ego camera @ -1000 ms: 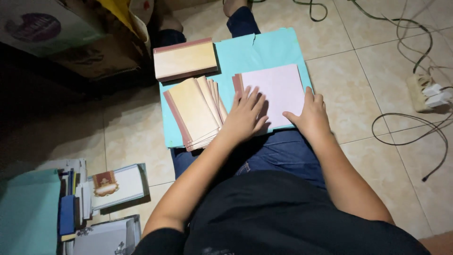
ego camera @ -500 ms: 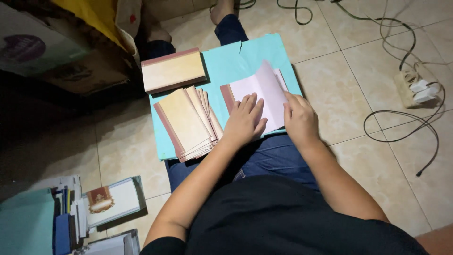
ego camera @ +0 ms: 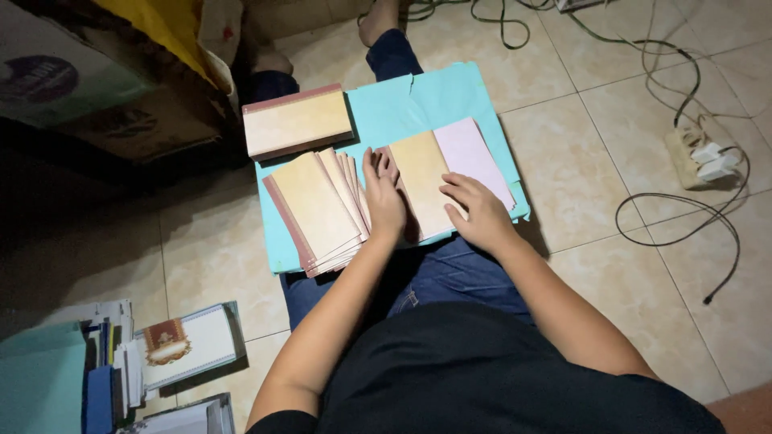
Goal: Folding individual sheets of paper and organizing them into a neat stack on a board.
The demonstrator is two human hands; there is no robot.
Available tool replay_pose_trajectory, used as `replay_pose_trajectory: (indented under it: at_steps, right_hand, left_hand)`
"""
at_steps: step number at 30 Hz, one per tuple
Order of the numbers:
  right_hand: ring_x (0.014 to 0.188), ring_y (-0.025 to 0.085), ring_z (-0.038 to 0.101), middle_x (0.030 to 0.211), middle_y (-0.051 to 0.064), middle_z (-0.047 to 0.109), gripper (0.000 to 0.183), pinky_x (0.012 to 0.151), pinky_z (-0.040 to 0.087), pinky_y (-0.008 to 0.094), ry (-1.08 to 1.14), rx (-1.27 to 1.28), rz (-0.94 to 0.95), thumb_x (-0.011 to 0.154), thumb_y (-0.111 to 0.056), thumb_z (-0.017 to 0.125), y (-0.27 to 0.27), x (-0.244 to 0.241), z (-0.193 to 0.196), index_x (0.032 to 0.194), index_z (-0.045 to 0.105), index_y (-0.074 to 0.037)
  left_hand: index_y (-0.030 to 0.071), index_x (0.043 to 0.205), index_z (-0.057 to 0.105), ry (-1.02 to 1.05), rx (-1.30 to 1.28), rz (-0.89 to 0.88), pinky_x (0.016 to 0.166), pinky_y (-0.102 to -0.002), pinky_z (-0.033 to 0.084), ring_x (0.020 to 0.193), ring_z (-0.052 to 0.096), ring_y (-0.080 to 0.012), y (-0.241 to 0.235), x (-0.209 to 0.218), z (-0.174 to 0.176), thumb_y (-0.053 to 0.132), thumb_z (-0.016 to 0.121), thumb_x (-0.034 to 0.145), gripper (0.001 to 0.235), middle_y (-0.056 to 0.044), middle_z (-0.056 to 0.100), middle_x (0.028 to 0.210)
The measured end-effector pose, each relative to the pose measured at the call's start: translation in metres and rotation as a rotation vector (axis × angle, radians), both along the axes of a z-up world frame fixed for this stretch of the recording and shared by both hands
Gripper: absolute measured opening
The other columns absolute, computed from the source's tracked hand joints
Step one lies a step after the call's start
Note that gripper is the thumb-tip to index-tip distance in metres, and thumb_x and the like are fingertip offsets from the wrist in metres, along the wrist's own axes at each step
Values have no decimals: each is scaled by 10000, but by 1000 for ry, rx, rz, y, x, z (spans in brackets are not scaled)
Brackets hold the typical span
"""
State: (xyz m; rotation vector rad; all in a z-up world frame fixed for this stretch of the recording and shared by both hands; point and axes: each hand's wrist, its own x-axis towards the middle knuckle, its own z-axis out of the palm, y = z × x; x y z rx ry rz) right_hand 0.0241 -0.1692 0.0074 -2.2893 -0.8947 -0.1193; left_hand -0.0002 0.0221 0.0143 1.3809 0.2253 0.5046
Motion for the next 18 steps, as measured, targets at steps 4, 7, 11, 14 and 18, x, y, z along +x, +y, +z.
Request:
replay_pose_trajectory:
  at_steps: [4,7,11,14,18]
  right_hand:
    - [1336,316,568,1353,127,649,310,1138,440,456,-52,-30,-4,950,-70,592,2,-3,-4,1247,679,-48]
    - [1298,369,582,1348,208,636,348,1155,435,460,-101,-77,-32,949,24,505,3,-2,-1,1262,659,17]
    - [1433,348,452,1509,188,521,494,1207,325,493,-8,-169,33,981,26,392,4,13,-1,1452,530,-31]
    - [1495,348,369,1590,184,443,534,1225,262,515,-33,-296,31,1008,-12,393,9,45,-19,1537,454,-40]
    - [1524,331,331,1626,168,411,570,1237,236,500,-58,-415,42,985,9,408,16,49,-9,1554,432,-25]
  left_hand:
    - [-55,1490,446,74,873,-6,1243,-634,149,1500,119,-598,-10,25,-5,109,484,985,532,-339,244,1612]
    - [127,1513,483,139,1389,-185,1230,-604,224,1541,243,-406,-13,47,-22,226,532,964,560,-157,337,1642]
    - [129,1586,352,295,1506,-310,1224,-552,203,1536,270,-361,-13,44,-15,317,261,1063,564,-126,331,1659]
    - [97,1585,357,292,1513,-298,1224,-523,213,1527,293,-340,-15,42,-17,317,256,1076,564,-108,341,1659]
    - [75,1596,321,351,1506,-298,1245,-497,190,1555,244,-303,-13,46,-20,313,231,1081,574,-100,293,1682]
